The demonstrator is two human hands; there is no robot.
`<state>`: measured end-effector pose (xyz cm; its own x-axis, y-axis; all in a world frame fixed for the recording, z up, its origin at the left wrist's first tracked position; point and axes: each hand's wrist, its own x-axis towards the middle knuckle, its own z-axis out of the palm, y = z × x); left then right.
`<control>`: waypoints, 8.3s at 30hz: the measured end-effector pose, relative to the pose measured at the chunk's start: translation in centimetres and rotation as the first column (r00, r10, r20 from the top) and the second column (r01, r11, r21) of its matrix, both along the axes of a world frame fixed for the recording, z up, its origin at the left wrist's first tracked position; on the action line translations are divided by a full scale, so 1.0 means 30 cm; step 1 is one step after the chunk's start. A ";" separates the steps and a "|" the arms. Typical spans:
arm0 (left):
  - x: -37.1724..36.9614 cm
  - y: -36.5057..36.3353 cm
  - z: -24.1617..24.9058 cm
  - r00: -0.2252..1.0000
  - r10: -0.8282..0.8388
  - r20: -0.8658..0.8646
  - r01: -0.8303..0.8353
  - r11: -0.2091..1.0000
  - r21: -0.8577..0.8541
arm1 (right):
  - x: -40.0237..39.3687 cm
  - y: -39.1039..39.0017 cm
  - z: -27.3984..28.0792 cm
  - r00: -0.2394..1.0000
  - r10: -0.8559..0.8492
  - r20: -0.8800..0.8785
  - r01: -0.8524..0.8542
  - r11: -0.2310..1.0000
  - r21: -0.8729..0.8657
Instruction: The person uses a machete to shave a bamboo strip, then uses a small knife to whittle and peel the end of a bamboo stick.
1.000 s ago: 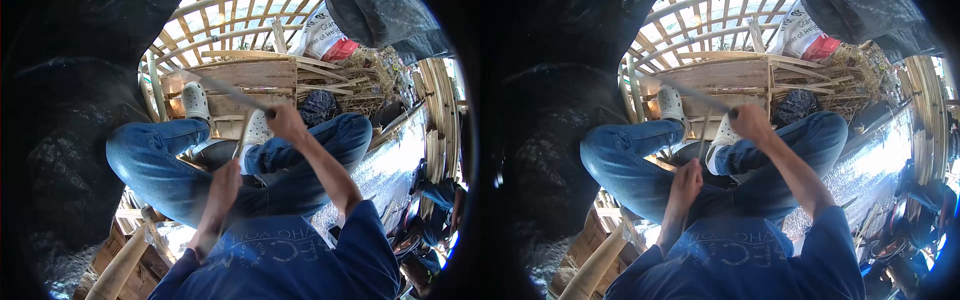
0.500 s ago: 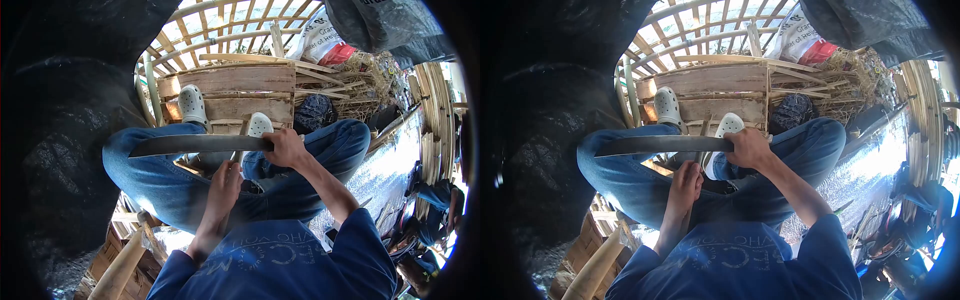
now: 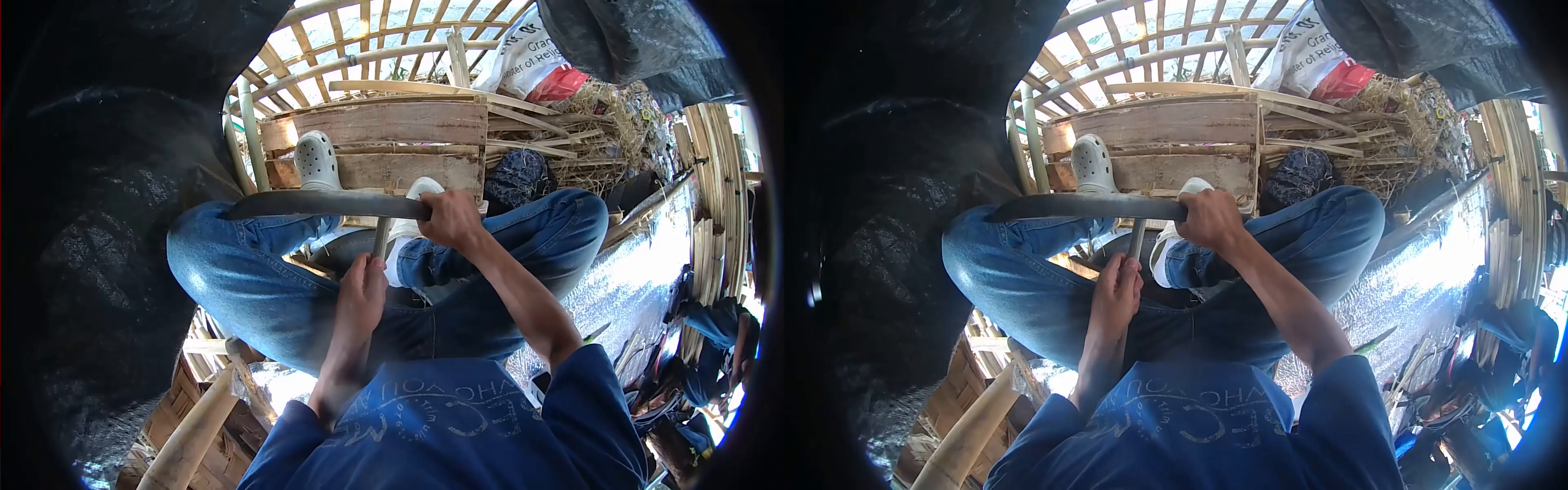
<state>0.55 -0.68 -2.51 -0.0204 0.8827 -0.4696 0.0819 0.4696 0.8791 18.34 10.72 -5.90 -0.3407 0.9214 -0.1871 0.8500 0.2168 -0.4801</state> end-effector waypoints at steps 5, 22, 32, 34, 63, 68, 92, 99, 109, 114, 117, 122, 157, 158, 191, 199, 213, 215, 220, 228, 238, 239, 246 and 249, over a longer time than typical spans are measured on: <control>0.005 0.018 0.052 0.958 0.115 0.263 -0.051 0.970 -0.238 | 0.001 -0.029 0.025 0.997 0.054 -0.051 -0.055 0.998 -0.007; 0.043 0.010 0.091 0.996 -0.058 0.066 0.060 0.998 -0.019 | 0.073 -0.044 0.026 0.972 -0.039 -0.232 0.078 0.984 0.158; 0.029 0.008 0.039 0.975 -0.136 -0.178 0.133 0.991 -0.026 | 0.008 -0.036 0.017 0.993 0.108 -0.047 -0.109 0.993 -0.034; 0.034 0.022 0.063 0.967 -0.147 -0.207 0.145 0.989 -0.028 | 0.008 -0.024 -0.020 0.990 0.036 -0.136 -0.030 0.999 0.045; -0.015 0.032 0.072 0.932 0.000 -0.362 0.032 0.996 0.083 | 0.053 0.012 -0.057 0.999 0.037 0.019 -0.037 0.999 -0.014; -0.018 0.018 0.086 0.916 -0.030 -0.401 0.064 0.995 0.072 | 0.040 0.009 -0.043 0.981 0.179 -0.080 -0.183 0.982 -0.037; 0.238 0.749 0.441 0.863 -0.235 -0.446 0.395 0.865 0.310 | 0.320 0.151 -0.020 -0.067 -0.807 -0.586 0.223 0.561 -0.798; 0.498 0.966 0.558 0.827 -0.391 -0.405 0.524 0.797 0.301 | 0.404 0.165 -0.061 -0.548 -0.754 -0.364 -0.083 0.481 -0.873; 0.648 0.936 0.356 0.844 -0.356 -0.401 0.525 0.701 0.482 | 0.512 0.146 -0.117 -0.608 -0.706 -0.362 -0.184 0.569 -0.801; 0.801 0.834 0.312 0.885 -0.150 -0.441 0.418 0.672 0.611 | 0.570 0.148 -0.106 -0.581 -0.730 -0.361 -0.233 0.574 -0.785; 0.727 0.712 0.375 0.900 -0.171 -0.400 0.394 0.712 0.582 | 0.569 0.147 -0.130 -0.465 -0.655 -0.595 0.145 0.607 -0.781; 0.626 0.431 0.388 0.962 -0.250 -0.107 0.270 0.838 0.473 | 0.476 0.063 -0.051 -0.279 -0.609 -0.743 0.460 0.594 -0.660; 0.454 0.322 0.481 0.665 -0.723 -0.188 0.699 0.513 0.498 | 0.380 0.163 -0.101 -0.315 -0.718 -0.621 0.077 0.633 -0.771; 0.387 0.306 0.495 0.731 -0.664 -0.157 0.641 0.591 0.489 | 0.379 0.162 -0.097 -0.327 -0.711 -0.623 0.067 0.640 -0.765; 0.362 1.025 0.156 0.549 -0.784 -0.289 0.831 0.548 0.092 | 0.764 -0.241 0.429 0.300 -0.728 -0.616 0.543 0.662 -0.517; 0.338 1.030 -0.150 0.575 -0.782 -0.239 0.817 0.566 0.112 | 0.577 0.020 0.150 0.180 -0.869 -0.461 0.407 0.493 -0.769; 0.523 1.034 -0.452 0.679 -0.353 -0.644 0.719 0.493 0.489 | 0.563 0.092 -0.159 0.451 -0.818 -0.356 0.742 0.566 -0.360; 0.526 1.039 -0.457 0.556 -0.271 -0.786 0.806 0.406 0.431 | 0.569 0.093 -0.198 0.608 -0.747 -0.268 0.771 0.636 -0.025; 0.540 1.036 -0.465 0.537 0.060 -0.842 0.792 0.310 0.527 | 0.531 0.136 -0.110 0.610 -0.787 -0.088 0.775 0.616 -0.141; 0.574 1.093 -0.479 0.566 -0.314 -0.762 0.796 0.449 0.407 | 0.531 0.199 -0.214 0.655 -0.744 -0.131 0.742 0.666 -0.076; 0.571 1.103 -0.483 0.607 -0.375 -0.700 0.751 0.559 0.351 | 0.516 0.232 -0.255 0.662 -0.737 -0.138 0.735 0.674 -0.078; 0.569 1.098 -0.489 0.610 -0.373 -0.699 0.748 0.562 0.353 | 0.520 0.209 -0.250 0.659 -0.740 -0.134 0.734 0.672 -0.098; 0.568 1.073 -0.495 0.595 -0.294 -0.748 0.764 0.496 0.413 | 0.514 0.177 -0.234 0.666 -0.744 -0.042 0.737 0.666 -0.114; 0.569 1.070 -0.482 0.569 -0.294 -0.768 0.773 0.510 0.378 | 0.514 0.271 -0.252 0.688 -0.710 -0.150 0.709 0.702 -0.067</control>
